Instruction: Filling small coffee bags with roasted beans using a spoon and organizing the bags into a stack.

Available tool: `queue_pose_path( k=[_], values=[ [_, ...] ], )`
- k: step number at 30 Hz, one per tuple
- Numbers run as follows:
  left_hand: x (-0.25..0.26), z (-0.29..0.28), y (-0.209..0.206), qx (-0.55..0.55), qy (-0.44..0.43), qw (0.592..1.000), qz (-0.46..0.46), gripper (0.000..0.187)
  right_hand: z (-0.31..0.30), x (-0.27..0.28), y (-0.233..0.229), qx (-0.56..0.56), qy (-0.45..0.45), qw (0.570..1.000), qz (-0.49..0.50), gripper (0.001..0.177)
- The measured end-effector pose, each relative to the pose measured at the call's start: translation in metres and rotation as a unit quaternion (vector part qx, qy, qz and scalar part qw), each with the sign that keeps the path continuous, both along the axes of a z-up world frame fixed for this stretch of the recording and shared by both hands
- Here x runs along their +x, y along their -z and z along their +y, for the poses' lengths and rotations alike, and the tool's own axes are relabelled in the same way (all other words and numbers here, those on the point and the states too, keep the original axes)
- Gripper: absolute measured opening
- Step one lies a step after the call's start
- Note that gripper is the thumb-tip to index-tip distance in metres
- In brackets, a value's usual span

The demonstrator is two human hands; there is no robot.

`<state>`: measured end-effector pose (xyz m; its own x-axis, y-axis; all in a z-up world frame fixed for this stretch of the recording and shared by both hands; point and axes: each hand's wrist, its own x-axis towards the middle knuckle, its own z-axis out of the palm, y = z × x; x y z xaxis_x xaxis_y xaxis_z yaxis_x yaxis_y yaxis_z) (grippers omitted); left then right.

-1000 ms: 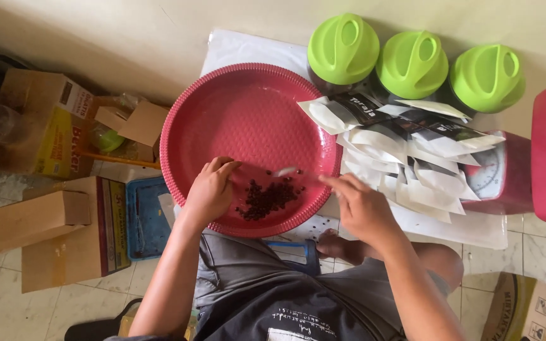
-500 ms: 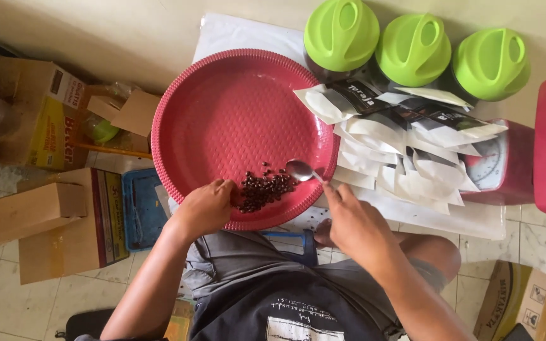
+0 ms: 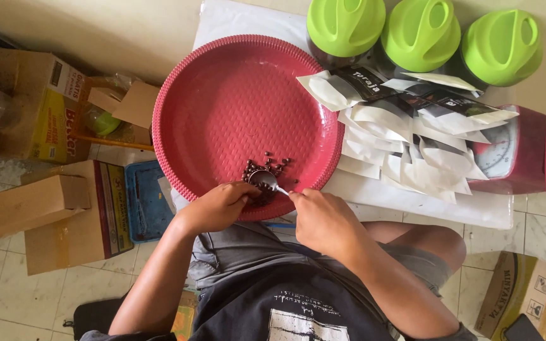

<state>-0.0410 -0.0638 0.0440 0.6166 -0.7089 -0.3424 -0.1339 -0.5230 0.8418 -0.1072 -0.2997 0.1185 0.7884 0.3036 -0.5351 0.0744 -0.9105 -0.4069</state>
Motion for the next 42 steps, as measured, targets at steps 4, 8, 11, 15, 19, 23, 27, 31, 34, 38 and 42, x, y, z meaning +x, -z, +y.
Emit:
queue_pose_path(
  k=[4,8,11,15,19,23,27,31,34,38,42],
  values=[
    [-0.004,-0.001,-0.011,-0.060,-0.006,0.998,0.027,0.037,0.005,0.008,-0.006,0.016,0.007,0.999,0.032,0.041],
    [-0.005,-0.001,-0.014,-0.106,-0.059,0.993,0.005,0.039,-0.002,0.018,0.005,0.023,0.032,0.998,0.052,0.042],
    [-0.003,0.007,-0.007,-0.108,-0.109,0.986,-0.059,0.040,-0.007,0.022,0.003,0.030,0.064,0.996,0.058,0.044],
    [0.009,0.025,0.016,-0.027,-0.160,0.970,-0.183,0.038,-0.010,0.021,-0.028,0.029,0.111,0.992,0.059,0.041],
    [0.012,0.029,0.038,0.056,-0.149,0.963,-0.216,0.041,-0.023,0.015,-0.025,-0.007,0.133,0.990,0.040,0.038],
    [0.013,0.024,0.047,0.125,-0.124,0.965,-0.193,0.047,-0.041,0.022,-0.023,-0.083,0.150,0.985,-0.024,0.045],
    [0.008,0.008,0.034,0.139,-0.126,0.972,-0.139,0.053,-0.048,0.020,0.020,-0.132,0.116,0.983,-0.061,0.047],
    [0.003,0.002,0.045,0.144,-0.118,0.979,-0.080,0.051,-0.033,0.004,0.036,-0.113,0.094,0.987,-0.064,0.050],
    [0.002,-0.002,0.037,0.071,-0.086,0.991,-0.075,0.042,-0.019,-0.005,0.023,-0.097,0.033,0.991,-0.082,0.047],
    [-0.002,-0.004,0.024,0.020,-0.074,0.997,0.010,0.042,-0.009,-0.012,0.016,-0.097,-0.024,0.991,-0.091,0.039],
    [-0.004,-0.015,-0.003,-0.048,-0.069,0.994,0.071,0.044,-0.006,-0.010,0.010,-0.082,-0.047,0.992,-0.086,0.033]
  ],
)
